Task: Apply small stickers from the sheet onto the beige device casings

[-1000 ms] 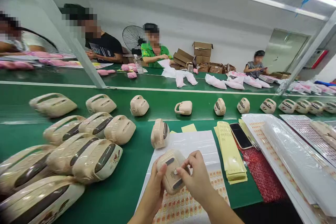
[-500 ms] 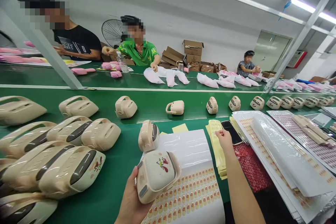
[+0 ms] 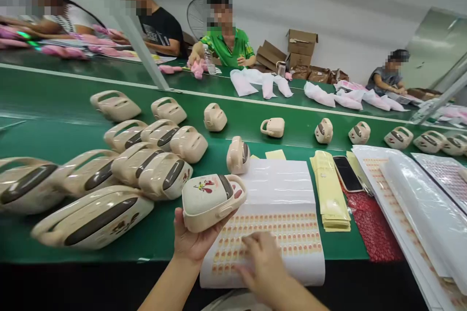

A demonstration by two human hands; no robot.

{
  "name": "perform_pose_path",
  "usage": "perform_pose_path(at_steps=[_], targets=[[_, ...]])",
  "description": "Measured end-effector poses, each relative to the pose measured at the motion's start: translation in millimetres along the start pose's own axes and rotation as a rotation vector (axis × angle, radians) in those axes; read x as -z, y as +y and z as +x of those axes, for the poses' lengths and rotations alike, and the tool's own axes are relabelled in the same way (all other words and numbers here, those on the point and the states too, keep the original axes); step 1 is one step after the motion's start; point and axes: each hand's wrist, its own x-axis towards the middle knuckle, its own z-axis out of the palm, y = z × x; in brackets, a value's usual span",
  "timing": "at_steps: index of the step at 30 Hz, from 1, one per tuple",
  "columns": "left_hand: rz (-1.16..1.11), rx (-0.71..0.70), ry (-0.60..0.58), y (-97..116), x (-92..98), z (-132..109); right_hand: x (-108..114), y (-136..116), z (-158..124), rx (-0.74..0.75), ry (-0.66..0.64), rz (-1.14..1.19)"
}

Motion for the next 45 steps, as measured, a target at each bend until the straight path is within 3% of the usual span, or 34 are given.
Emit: perform_pose_path(at_steps=[4,7,9,13,17,21,28,34,45], targets=[[-0.025,-0.067,0.059,1.3,-8.0,-0.6,-41.4,-18.2,-21.9,0.150,0.144,-0.167],[-0.096,-0.115,0.105,-2.6,-11.3,-3.0,-44.4,-14.6,-19.4,0.217,0.237,-0.081],[-0.135,-0.136,0.108,-7.6,-10.3,-5.7,-33.6,-14.6,-11.1,0.090,0.209,0.146],[-0.077,-0.029,0.060,-24.2,-10.2,-11.8,5.4,-25.8,21.7,-0.386,0.262,0.784],[-0.035,0.010,0.118,-46.1,-21.9,-17.2,31.7,-39.1,54.7,-0.521,0.412,1.088],[-0.065,0.025,0.174,-59.7,-31.1,-20.1,30.5,-42.8,61.9,-0.554,0.446,1.055],[-0.084,0.030,0.075,-66.5,-27.1,-18.3,23.9,-40.2,56.2,-0.551,0.465,0.963],[-0.092,0.022,0.124,-69.9,-26.7,-18.8,17.0,-40.4,54.2,-0.568,0.517,0.896],[-0.135,0.019,0.125,-69.3,-28.4,-15.4,12.0,-36.0,52.6,-0.375,0.586,0.590]])
